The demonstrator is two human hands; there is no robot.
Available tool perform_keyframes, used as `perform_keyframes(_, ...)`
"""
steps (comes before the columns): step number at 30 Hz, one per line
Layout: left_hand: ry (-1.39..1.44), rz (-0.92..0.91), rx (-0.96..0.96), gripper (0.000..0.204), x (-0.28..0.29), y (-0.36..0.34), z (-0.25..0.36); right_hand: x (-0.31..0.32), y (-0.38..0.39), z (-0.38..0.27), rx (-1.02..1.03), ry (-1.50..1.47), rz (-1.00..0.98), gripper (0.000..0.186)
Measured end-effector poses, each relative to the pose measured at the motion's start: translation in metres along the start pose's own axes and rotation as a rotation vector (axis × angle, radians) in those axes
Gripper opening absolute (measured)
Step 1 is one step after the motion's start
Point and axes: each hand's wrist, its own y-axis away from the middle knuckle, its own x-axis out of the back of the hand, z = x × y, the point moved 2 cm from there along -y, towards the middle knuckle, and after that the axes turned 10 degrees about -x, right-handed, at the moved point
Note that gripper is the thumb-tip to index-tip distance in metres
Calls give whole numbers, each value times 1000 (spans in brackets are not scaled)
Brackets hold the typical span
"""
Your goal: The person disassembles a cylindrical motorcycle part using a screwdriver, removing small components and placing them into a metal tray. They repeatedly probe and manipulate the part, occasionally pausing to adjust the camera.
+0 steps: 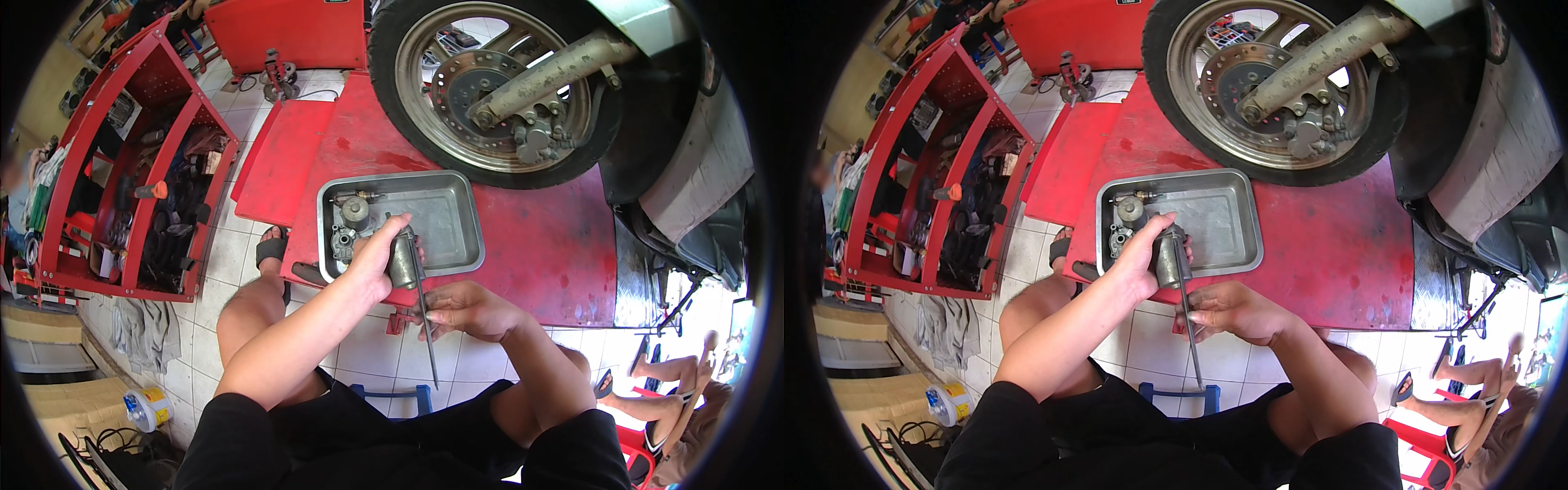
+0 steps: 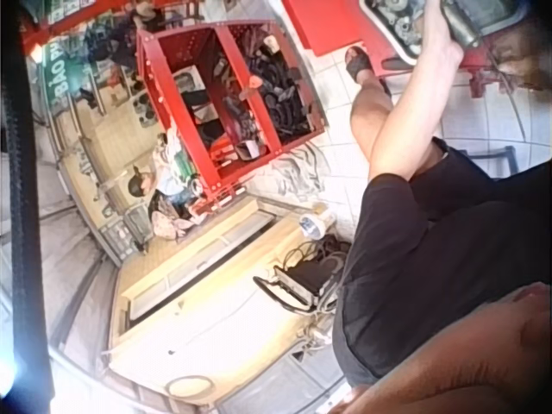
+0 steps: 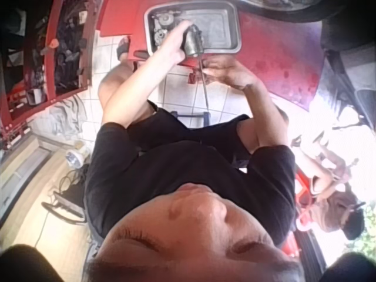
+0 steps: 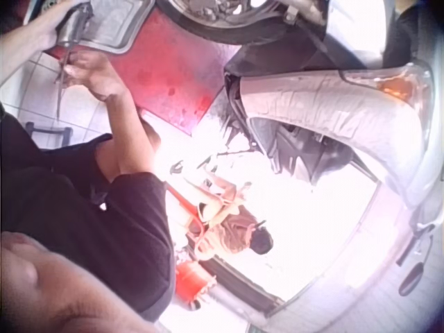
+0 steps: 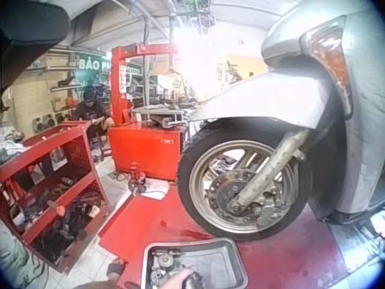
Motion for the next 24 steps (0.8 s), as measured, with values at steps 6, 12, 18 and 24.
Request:
perform_keyframes(6,-61,-37,36,43,4,-3,-5,-6,5,-9,-38,28,-8,33)
perform_keyframes(12,11,-33,11,42,-1,-3,-4,2,5,-5,36,161,90,34)
perform_keyframes(18,-43,-67,21,42,3,-6,-5,-10,11,-10,-4,-41,-43,38)
perform_keyframes(24,-62,-83,25,43,-2,-4,-6,4,9,-4,-3,125,-31,38)
